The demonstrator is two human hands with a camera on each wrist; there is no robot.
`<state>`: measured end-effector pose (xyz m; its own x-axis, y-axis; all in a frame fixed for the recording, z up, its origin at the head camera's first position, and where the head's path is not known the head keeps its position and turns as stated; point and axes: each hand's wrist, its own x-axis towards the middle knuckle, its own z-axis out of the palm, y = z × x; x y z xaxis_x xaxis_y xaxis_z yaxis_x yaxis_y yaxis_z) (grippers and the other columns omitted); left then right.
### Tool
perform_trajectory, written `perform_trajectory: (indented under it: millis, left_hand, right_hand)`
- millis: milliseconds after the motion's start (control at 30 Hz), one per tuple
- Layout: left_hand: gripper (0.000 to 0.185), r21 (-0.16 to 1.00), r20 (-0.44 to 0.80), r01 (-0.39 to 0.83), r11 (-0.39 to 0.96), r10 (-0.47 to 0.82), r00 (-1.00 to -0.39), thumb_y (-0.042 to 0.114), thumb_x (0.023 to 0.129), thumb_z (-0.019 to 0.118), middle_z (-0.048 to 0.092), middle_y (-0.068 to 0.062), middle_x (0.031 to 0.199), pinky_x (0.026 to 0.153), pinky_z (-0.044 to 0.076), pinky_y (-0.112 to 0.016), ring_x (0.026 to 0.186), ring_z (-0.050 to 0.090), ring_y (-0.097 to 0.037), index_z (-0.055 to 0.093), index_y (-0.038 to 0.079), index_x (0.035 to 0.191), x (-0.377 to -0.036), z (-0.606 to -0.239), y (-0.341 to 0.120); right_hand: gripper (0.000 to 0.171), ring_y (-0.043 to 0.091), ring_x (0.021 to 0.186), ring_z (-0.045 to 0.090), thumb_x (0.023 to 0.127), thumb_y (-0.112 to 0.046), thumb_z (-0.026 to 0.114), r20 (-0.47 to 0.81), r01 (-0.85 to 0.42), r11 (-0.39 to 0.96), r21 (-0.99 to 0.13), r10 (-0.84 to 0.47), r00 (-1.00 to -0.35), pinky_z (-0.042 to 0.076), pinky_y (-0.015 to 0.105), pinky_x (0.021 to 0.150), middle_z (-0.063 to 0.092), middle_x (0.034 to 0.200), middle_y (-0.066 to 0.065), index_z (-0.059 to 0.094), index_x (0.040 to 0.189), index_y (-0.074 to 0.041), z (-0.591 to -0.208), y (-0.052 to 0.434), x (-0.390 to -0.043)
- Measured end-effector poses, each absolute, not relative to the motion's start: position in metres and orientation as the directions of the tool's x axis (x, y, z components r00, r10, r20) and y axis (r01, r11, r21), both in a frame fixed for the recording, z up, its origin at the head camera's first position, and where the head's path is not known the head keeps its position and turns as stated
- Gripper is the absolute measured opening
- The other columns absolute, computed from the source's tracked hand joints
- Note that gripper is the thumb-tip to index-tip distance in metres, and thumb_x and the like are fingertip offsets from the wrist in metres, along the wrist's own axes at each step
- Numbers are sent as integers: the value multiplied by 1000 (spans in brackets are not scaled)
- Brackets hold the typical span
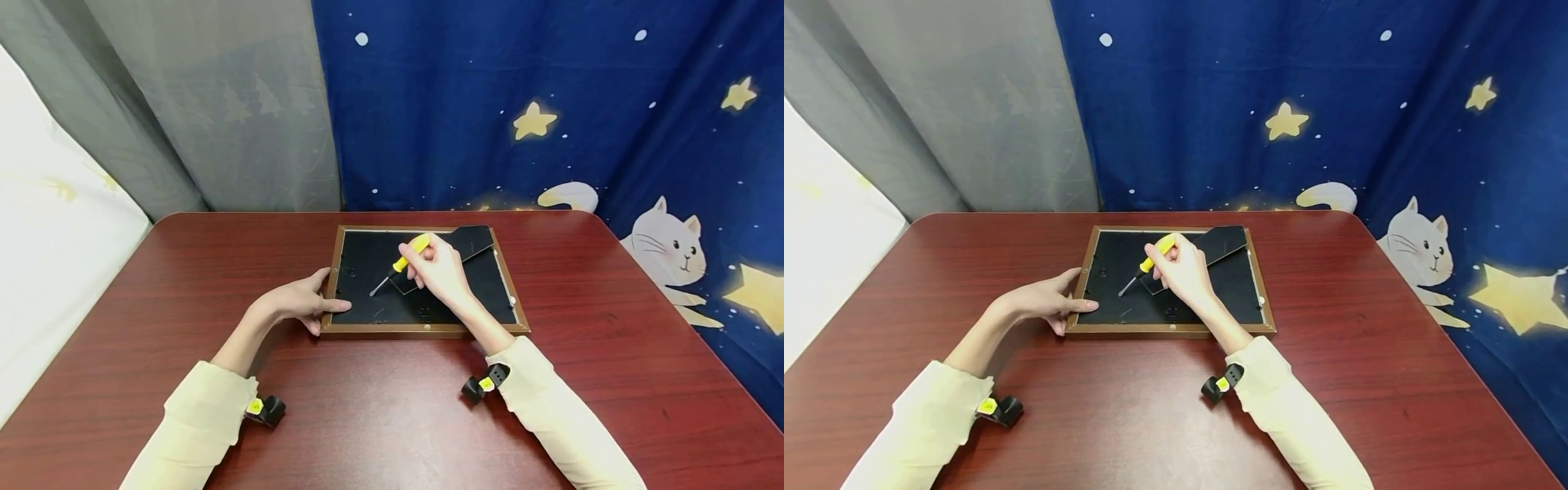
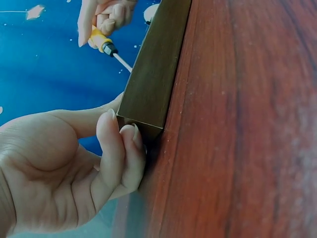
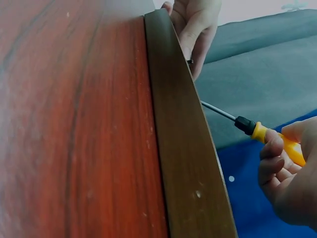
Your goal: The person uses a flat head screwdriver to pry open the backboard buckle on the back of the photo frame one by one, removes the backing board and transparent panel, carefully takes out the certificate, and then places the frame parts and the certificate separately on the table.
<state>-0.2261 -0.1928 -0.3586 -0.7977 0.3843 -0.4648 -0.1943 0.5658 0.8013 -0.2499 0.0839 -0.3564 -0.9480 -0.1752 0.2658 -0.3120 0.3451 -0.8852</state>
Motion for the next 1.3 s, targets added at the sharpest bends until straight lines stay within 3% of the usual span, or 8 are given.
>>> perform_trajectory:
  millis: [167, 300, 433, 767, 933, 1100, 1200, 1300]
  left_hand:
    - [107, 798, -468, -200, 569, 375, -800, 31, 97, 70, 62, -18, 84, 56, 57, -27, 49, 61, -13, -12, 3, 159, -227, -359, -192]
    - [106, 802, -464, -196, 564, 381, -800, 31, 97, 70, 62, -18, 85, 55, 57, -27, 49, 61, -13, -11, 2, 159, -227, -359, -192]
    - [107, 792, -469, -201, 576, 363, -805, 32, 96, 72, 61, -20, 87, 55, 57, -27, 49, 61, -13, -9, 3, 160, -227, -360, -191]
    - [104, 753, -447, -156, 639, 323, -834, 37, 95, 72, 57, -12, 75, 59, 58, -29, 52, 62, -14, -1, 1, 159, -227, -361, -187]
    - [100, 727, -436, -145, 671, 287, -853, 41, 93, 74, 60, -21, 98, 63, 59, -30, 56, 65, -16, 8, 3, 158, -225, -361, -184]
    - [106, 728, -449, -175, 663, 269, -852, 42, 92, 75, 53, -29, 123, 62, 59, -30, 56, 64, -17, 2, 8, 161, -226, -361, -184]
    - [109, 747, -457, -196, 636, 276, -845, 39, 92, 75, 53, -27, 119, 60, 58, -30, 54, 61, -16, -4, 12, 162, -226, -361, -183]
    - [110, 764, -459, -206, 611, 291, -839, 35, 93, 75, 58, -21, 101, 59, 58, -30, 52, 59, -15, -8, 13, 162, -225, -361, -182]
  right_hand:
    - [34, 22, 49, 60, 95, -42, 71, 225, -271, 304, -913, -179, -958, 48, 23, 46, 68, 67, 6, 62, 96, -9, -359, 80, -249]
    - [30, 21, 54, 65, 95, -33, 72, 174, -231, 260, -938, -222, -959, 55, 26, 52, 71, 72, 8, 61, 102, -5, -361, 77, -248]
    - [23, 22, 58, 69, 96, -21, 71, 182, -245, 239, -940, -256, -949, 58, 28, 56, 73, 76, 10, 61, 104, -2, -363, 76, -247]
    - [23, 30, 66, 73, 95, -22, 73, 175, -229, 180, -957, -270, -947, 61, 34, 62, 74, 82, 15, 62, 102, -3, -368, 71, -245]
    - [24, 26, 65, 72, 96, -24, 73, 175, -237, 203, -950, -283, -943, 61, 34, 62, 73, 83, 17, 63, 102, -3, -369, 68, -244]
    - [29, 26, 64, 72, 96, -29, 72, 167, -238, 216, -947, -301, -939, 61, 33, 62, 73, 82, 17, 63, 102, -2, -371, 69, -244]
    - [30, 28, 65, 72, 96, -30, 72, 153, -223, 211, -952, -304, -940, 61, 34, 61, 73, 80, 15, 63, 102, -2, -372, 71, -246]
    - [30, 28, 64, 72, 96, -30, 72, 143, -211, 205, -956, -306, -941, 61, 34, 61, 73, 79, 15, 64, 101, -2, -371, 72, -246]
